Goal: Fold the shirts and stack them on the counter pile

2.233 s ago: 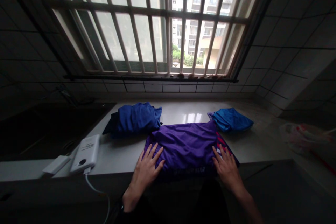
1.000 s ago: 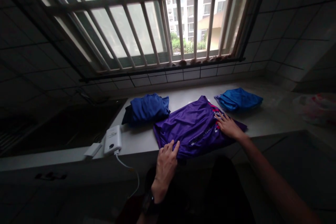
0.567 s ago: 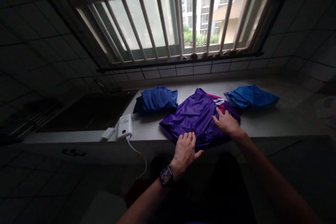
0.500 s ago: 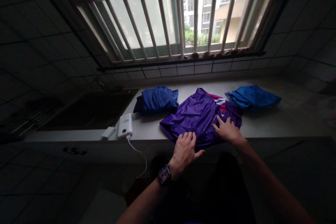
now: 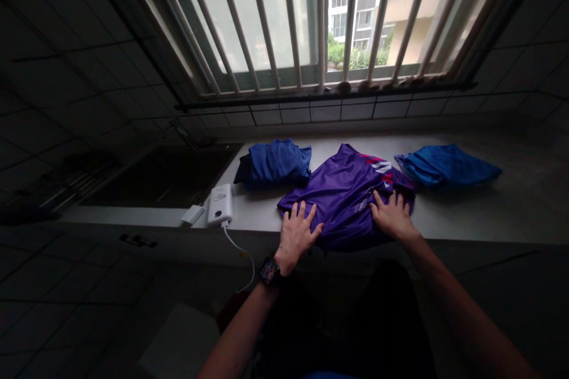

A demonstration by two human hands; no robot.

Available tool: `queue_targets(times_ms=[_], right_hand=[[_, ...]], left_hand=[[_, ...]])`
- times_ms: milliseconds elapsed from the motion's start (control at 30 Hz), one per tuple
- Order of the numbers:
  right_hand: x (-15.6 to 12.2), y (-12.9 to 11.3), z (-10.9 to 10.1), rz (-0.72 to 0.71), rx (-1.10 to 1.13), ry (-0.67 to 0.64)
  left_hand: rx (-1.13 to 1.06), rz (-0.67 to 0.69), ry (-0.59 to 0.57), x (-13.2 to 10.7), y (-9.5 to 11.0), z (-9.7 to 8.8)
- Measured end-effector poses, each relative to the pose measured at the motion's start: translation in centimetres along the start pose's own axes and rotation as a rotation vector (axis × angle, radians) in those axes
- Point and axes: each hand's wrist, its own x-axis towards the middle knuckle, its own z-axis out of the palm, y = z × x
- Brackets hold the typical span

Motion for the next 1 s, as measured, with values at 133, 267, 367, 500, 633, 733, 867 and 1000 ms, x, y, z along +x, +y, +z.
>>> queue_targets(times_ms=[133, 267, 367, 500, 633, 733, 867, 1000], right_hand=[[1.7, 0.1, -0.3, -0.013, -0.014, -0.033], [5.6, 0.6, -1.7, -0.126, -0.045, -0.099], [8.4, 0.9, -4.1, -0.262, -0.062, -0.132], [6.5, 0.9, -6.4, -0.379, 0.034, 0.073], [-1.9, 1.4, -4.6, -0.597, 0.244, 0.108], [-7.3, 1.8, -1.1, -0.612, 0.273, 0.161], [-9.0, 1.5, 1.9, -0.534, 0.216, 0.275], [-8.5, 1.9, 1.1, -0.578, 0.312, 0.278]], left_hand=[[-0.008, -0.033, 0.004, 0.1, 0.8, -0.1], [-0.024, -0.094, 0.033, -0.2, 2.7, -1.0], [-0.105, -0.021, 0.078, -0.4, 3.1, -2.2], [-0.206, 0.127, 0.214, -0.7, 1.2, -2.3], [-0.269, 0.344, 0.106, -1.6, -0.8, 0.3], [-0.252, 0.368, 0.096, -1.9, -1.2, 2.3], [-0.255, 0.34, 0.137, -1.0, -1.3, 2.8], [-0.362, 0.324, 0.169, -0.8, -1.8, 1.0]])
